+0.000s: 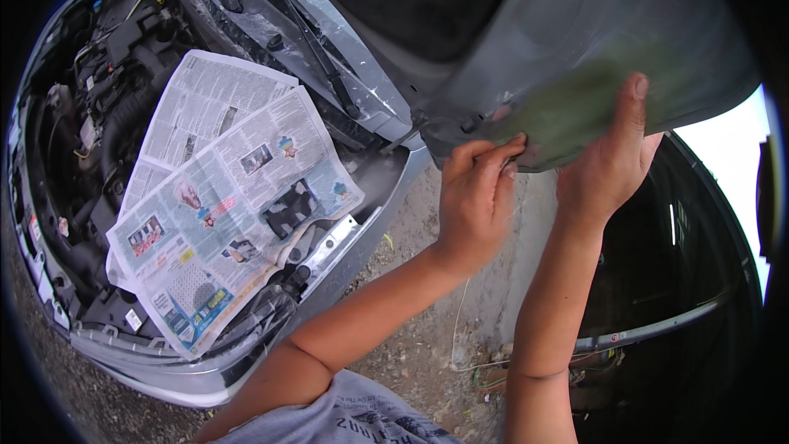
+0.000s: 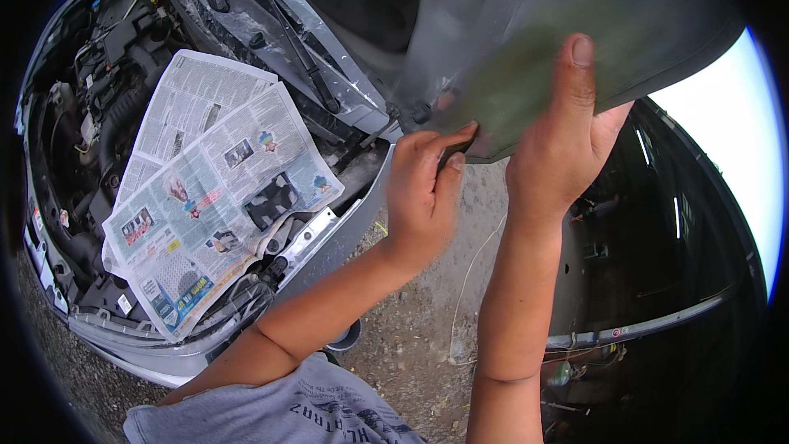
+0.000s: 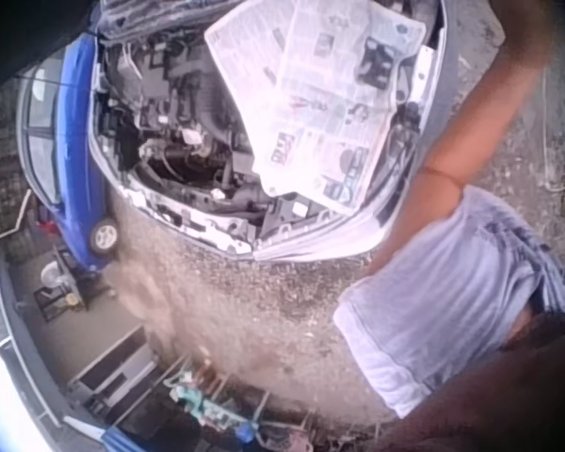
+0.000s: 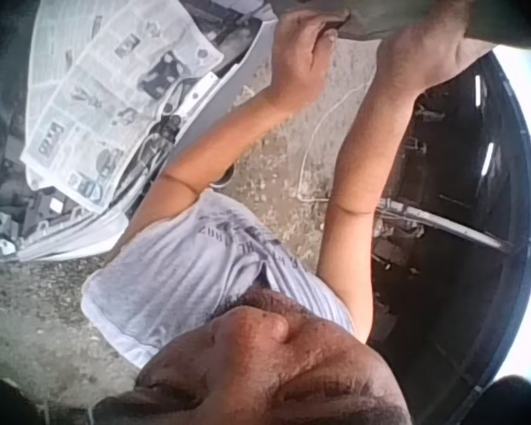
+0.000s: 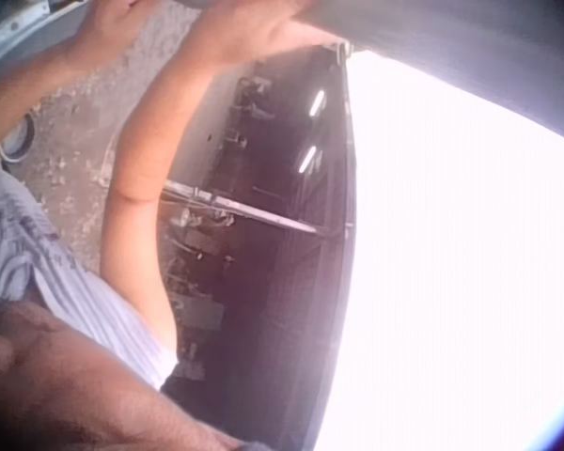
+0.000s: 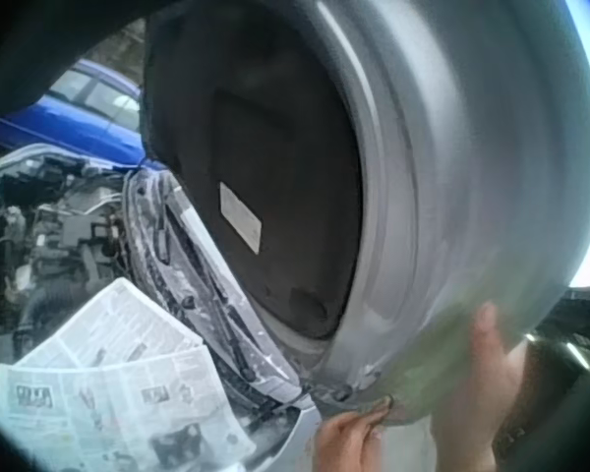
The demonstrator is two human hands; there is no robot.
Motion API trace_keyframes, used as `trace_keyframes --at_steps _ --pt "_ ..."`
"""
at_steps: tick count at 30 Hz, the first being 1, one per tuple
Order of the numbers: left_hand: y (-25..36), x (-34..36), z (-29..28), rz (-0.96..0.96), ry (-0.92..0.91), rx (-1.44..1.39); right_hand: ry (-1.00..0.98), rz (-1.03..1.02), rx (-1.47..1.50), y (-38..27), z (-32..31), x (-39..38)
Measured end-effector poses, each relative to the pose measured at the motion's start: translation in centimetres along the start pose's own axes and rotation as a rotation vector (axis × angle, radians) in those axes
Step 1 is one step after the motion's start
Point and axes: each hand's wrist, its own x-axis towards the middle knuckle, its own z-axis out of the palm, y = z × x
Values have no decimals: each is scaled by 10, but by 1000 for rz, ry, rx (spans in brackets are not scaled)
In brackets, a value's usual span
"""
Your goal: The person sands the underside of a car's open hood using a sanding block and sandpaper. They repeatedly dip the sanding block into a bucket of water to wet it before continuing to sand the surface.
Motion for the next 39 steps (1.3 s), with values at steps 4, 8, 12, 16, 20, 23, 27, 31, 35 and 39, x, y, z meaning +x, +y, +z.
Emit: trace_keyframes --at_steps 4,8,12,16,20,23,27,31,35,39 --pt "-4 -2 -4 16 0 22 1 -33 -17 1 0 -1" --pt "10 4 3 5 18 -43 -7 -44 -1 4 -2 2" --pt "1 4 1 12 34 -41 0 -47 -8 1 1 -1" --pt "14 5 2 -99 29 -106 9 -118 -42 6 3 2" --pt "1 4 0 -1 38 -28 4 -118 -43 7 -2 4" --pt "3 -2 -2 -36 35 -5 -3 -108 -18 7 1 2" --pt "1 0 -1 -43 29 -16 -1 -110 -36 6 3 1" --pt "0 -2 2 -51 31 1 -27 -137 -35 7 0 3" --pt "-1 4 1 18 47 -44 20 -120 -5 6 4 1" --pt "-6 -4 -3 -38 -1 37 -21 -147 0 9 -1 5"
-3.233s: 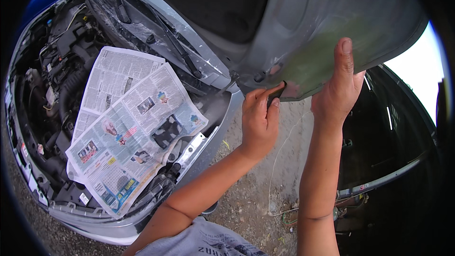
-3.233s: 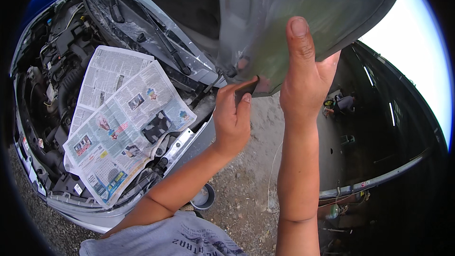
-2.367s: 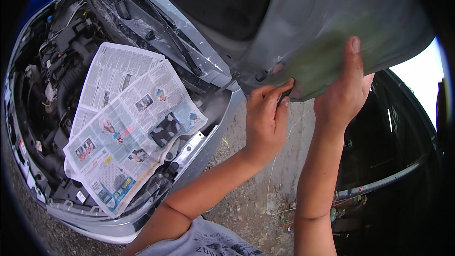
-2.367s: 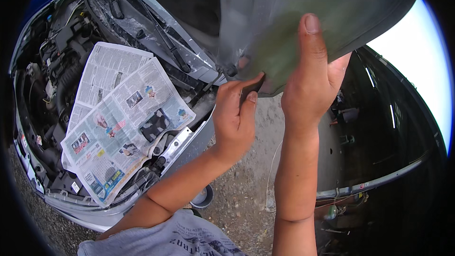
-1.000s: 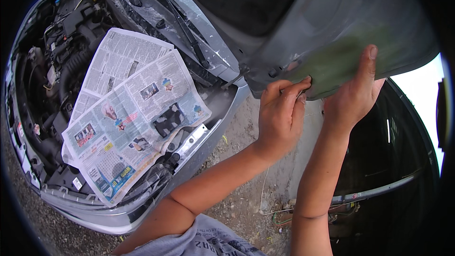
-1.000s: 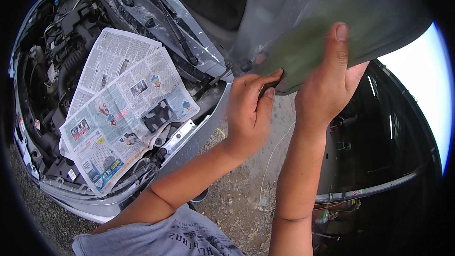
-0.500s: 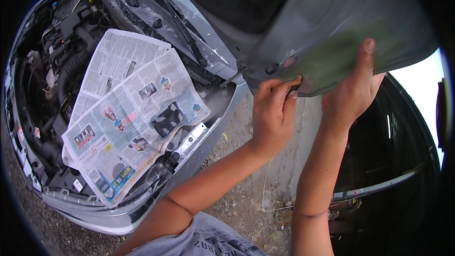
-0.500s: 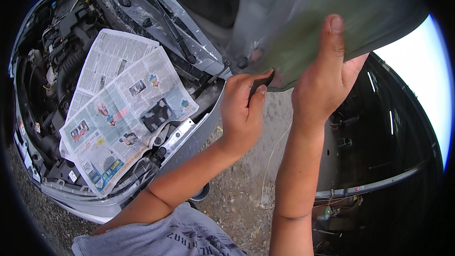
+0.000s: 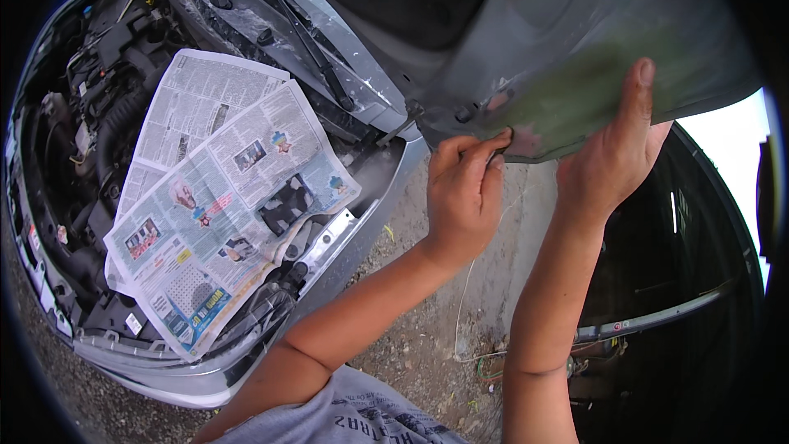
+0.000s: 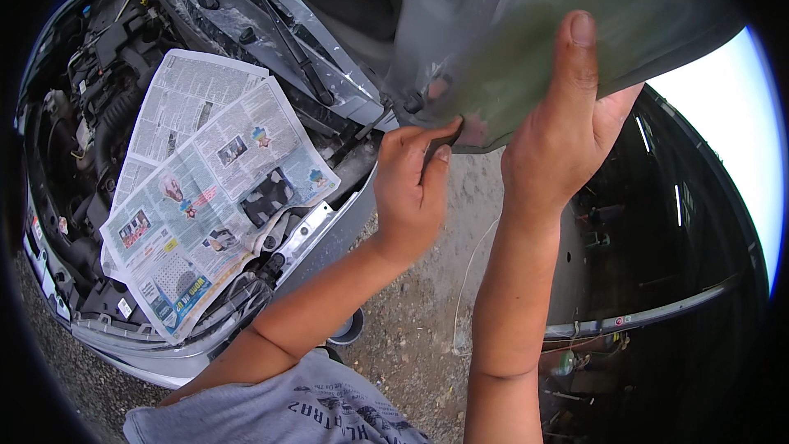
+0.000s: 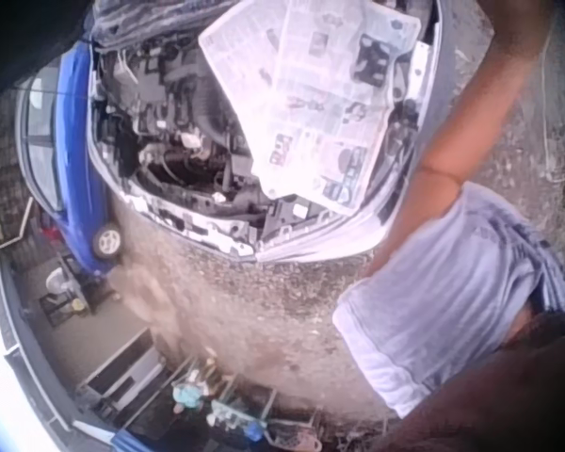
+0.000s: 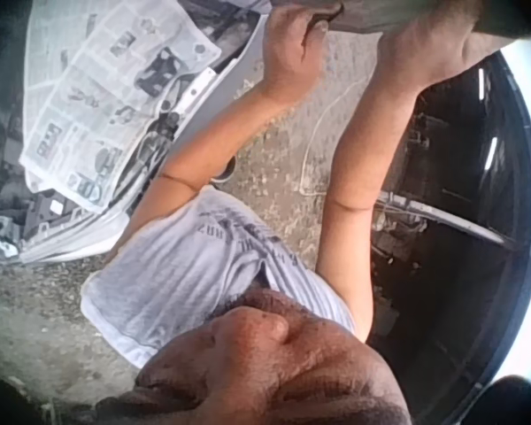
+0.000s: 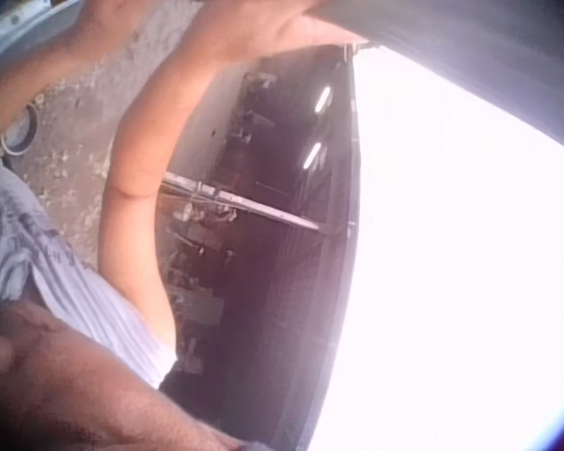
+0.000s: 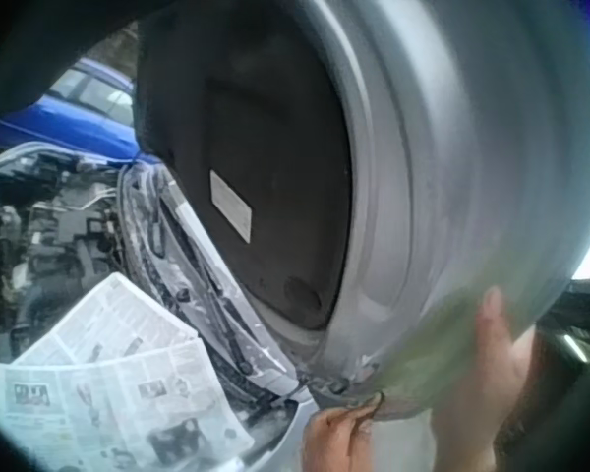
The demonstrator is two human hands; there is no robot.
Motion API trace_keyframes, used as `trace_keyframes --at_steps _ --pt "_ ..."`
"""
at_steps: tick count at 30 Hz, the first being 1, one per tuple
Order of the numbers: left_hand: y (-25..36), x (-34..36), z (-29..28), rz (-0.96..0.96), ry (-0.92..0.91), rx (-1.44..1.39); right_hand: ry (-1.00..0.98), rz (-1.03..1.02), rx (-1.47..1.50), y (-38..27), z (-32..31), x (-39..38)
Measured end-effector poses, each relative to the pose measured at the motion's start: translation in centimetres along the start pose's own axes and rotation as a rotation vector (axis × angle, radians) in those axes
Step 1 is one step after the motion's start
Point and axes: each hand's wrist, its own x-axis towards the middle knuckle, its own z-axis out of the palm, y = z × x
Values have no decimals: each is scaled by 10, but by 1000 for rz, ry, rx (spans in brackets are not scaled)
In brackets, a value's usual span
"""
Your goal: The person sands the underside of a car's open hood using a sanding block and sandpaper. They repeatedly dip the sanding block into a bucket of water to wet it before continuing to sand the surface.
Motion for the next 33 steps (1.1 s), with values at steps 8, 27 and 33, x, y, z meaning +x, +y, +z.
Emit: trace_keyframes --at_steps 8,27,33 --pt "-9 2 3 109 27 59 43 -8 -14 -1 5 -2" --pt "-7 11 3 107 -16 -141 48 30 -8 -1 -2 -4" --pt "-23 7 -1 130 -10 -96 70 -52 -49 0 7 -1"
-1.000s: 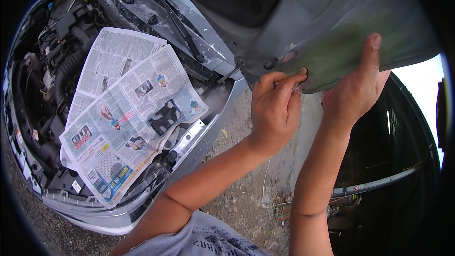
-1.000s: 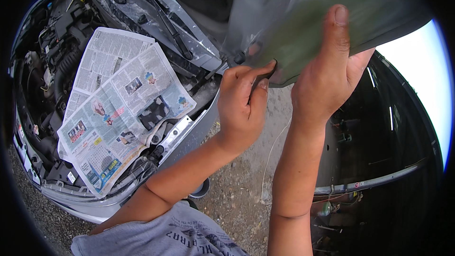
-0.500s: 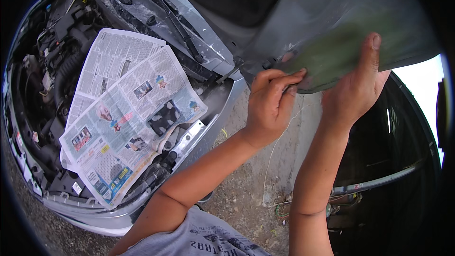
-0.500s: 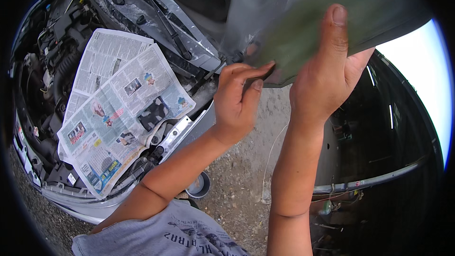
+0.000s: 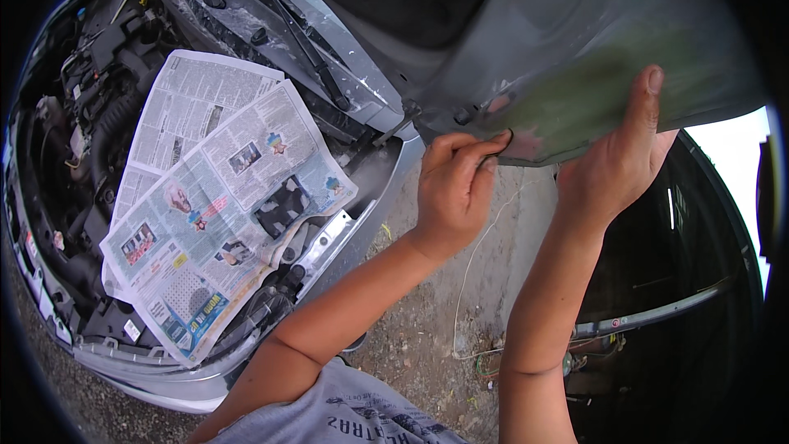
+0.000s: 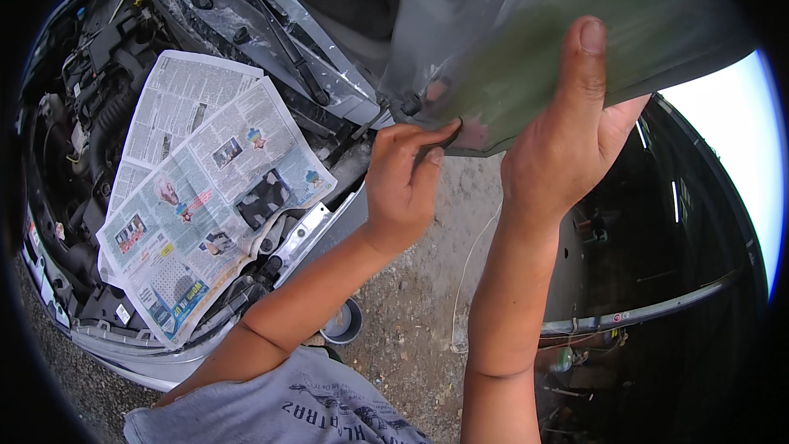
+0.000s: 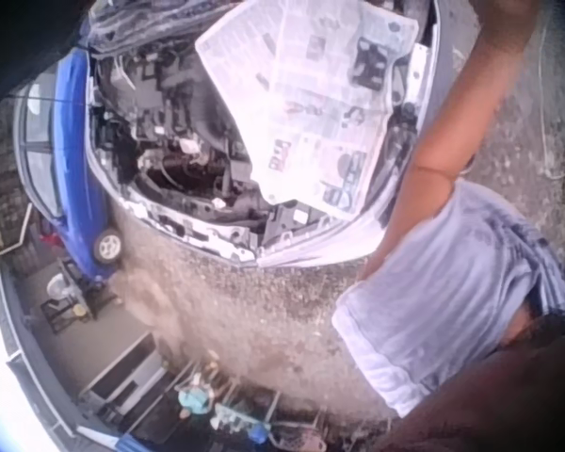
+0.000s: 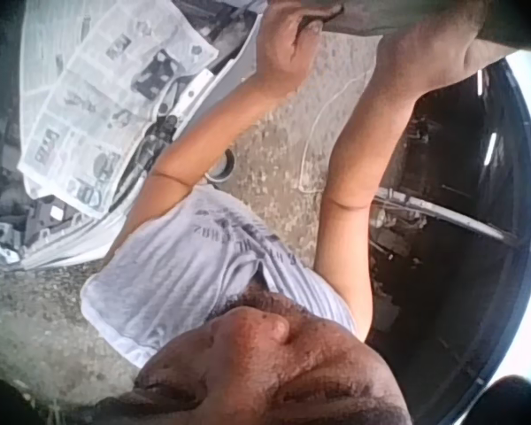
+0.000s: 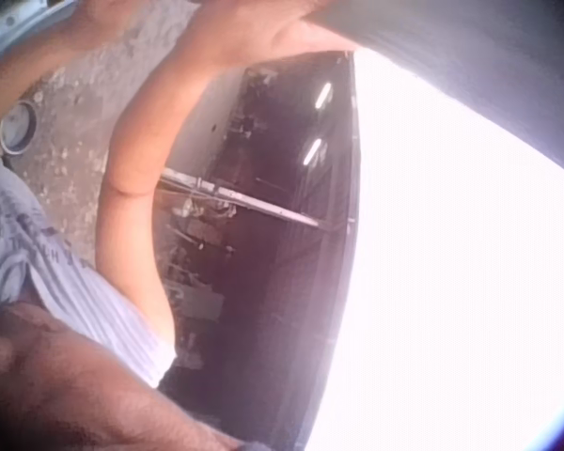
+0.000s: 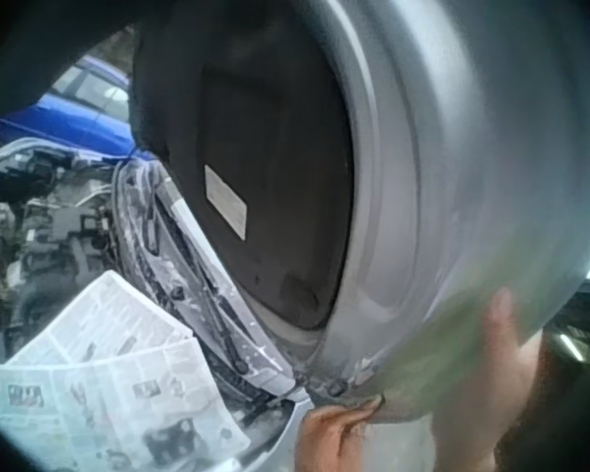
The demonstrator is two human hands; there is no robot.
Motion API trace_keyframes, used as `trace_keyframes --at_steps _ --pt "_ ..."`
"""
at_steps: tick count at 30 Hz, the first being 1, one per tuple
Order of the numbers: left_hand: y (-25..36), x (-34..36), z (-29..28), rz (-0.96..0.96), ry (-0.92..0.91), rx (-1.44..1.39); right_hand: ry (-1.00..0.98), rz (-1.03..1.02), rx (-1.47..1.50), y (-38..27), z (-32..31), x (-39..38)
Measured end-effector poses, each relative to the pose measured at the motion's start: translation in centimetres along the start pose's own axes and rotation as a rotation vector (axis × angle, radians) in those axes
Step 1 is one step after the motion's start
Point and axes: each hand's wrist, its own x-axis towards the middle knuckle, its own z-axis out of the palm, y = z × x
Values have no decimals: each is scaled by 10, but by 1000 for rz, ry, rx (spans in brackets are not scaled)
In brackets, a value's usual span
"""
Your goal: The person sands the underside of a car's open hood using a sanding block and sandpaper. They repeatedly dip the sanding block into a bucket of water to wet it before continuing to sand the surface.
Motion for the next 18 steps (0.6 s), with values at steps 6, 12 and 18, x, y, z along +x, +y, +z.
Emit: trace_keyframes --at_steps 6,12,18 --pt "11 6 3 0 18 83 -4 33 -18 0 -2 -2" --pt "30 11 5 -28 12 162 3 104 18 -1 -10 -3" --pt "28 7 3 -3 31 186 -13 66 13 -2 -5 -3"
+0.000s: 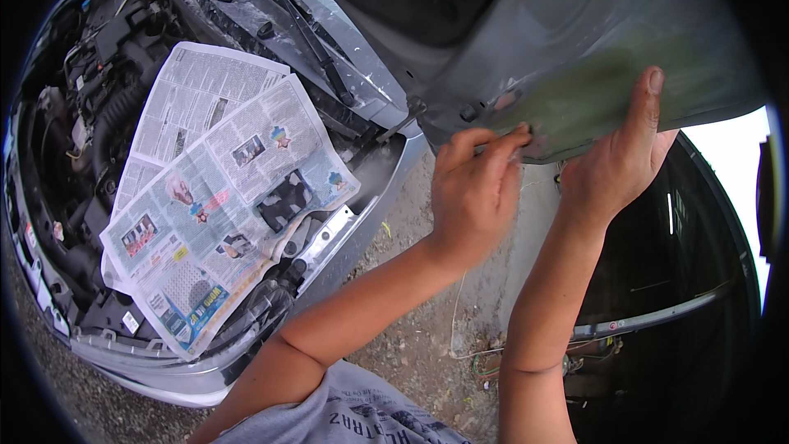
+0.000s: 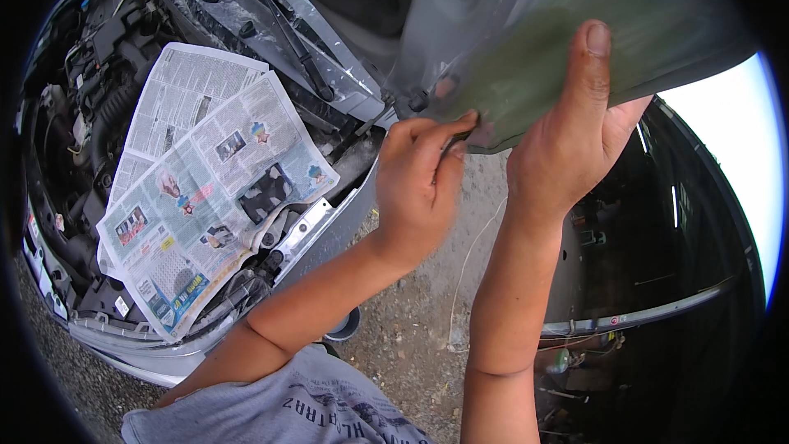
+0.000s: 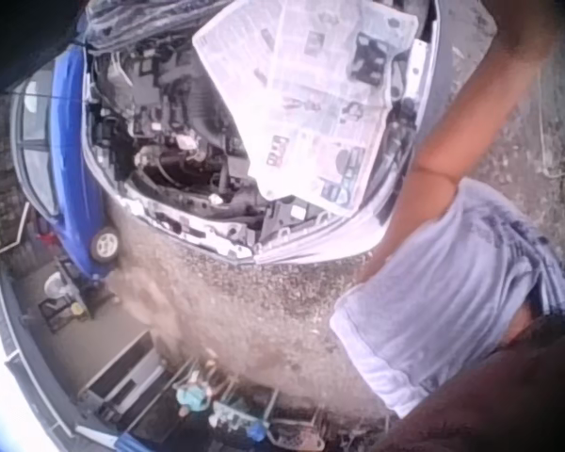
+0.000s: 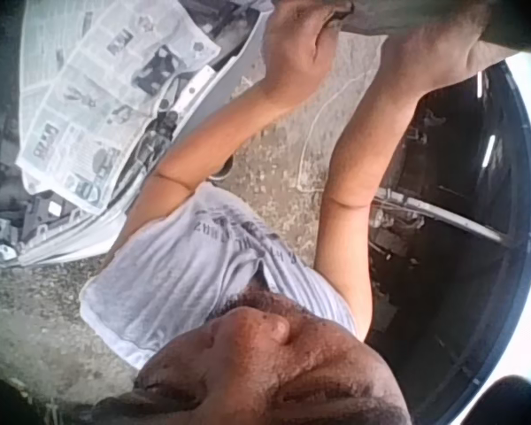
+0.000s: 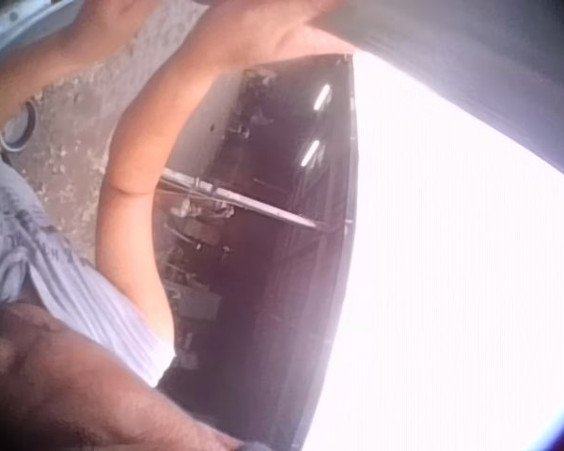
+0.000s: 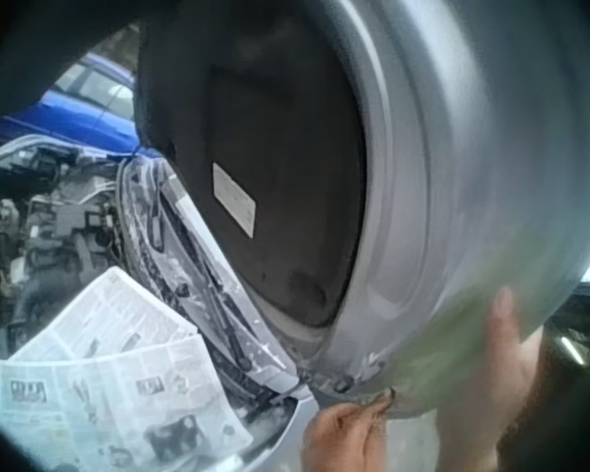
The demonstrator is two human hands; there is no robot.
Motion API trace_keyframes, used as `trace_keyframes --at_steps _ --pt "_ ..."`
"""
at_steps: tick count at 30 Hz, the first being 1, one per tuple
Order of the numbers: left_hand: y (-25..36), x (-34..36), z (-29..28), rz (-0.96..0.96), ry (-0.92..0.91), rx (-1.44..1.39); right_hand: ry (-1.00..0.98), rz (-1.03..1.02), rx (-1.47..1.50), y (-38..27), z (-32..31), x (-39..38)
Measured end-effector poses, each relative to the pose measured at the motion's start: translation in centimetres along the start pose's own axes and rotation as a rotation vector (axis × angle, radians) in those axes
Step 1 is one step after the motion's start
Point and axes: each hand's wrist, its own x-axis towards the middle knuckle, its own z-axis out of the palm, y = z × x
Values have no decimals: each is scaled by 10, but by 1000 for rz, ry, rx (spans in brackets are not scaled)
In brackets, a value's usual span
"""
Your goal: The person sands the underside of a car's open hood using a sanding block and sandpaper. They repeatedly dip the sanding block into a bucket of water to wet it before continuing to sand the surface.
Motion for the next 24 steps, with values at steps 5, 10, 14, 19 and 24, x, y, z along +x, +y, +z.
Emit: trace_keyframes --at_steps 5,10,14,19,24 --pt "-8 0 -2 -10 -10 10 6 -16 -12 -1 5 1" --pt "9 6 0 -37 -31 -49 4 0 -42 2 -4 0" --pt "-14 -11 -5 -68 -45 63 -13 -46 -12 0 5 0" --pt "-13 -19 -28 -225 -322 56 -46 -58 -7 4 -2 0" --pt "3 11 -44 -170 -658 2 -49 -72 -15 6 -5 -1"
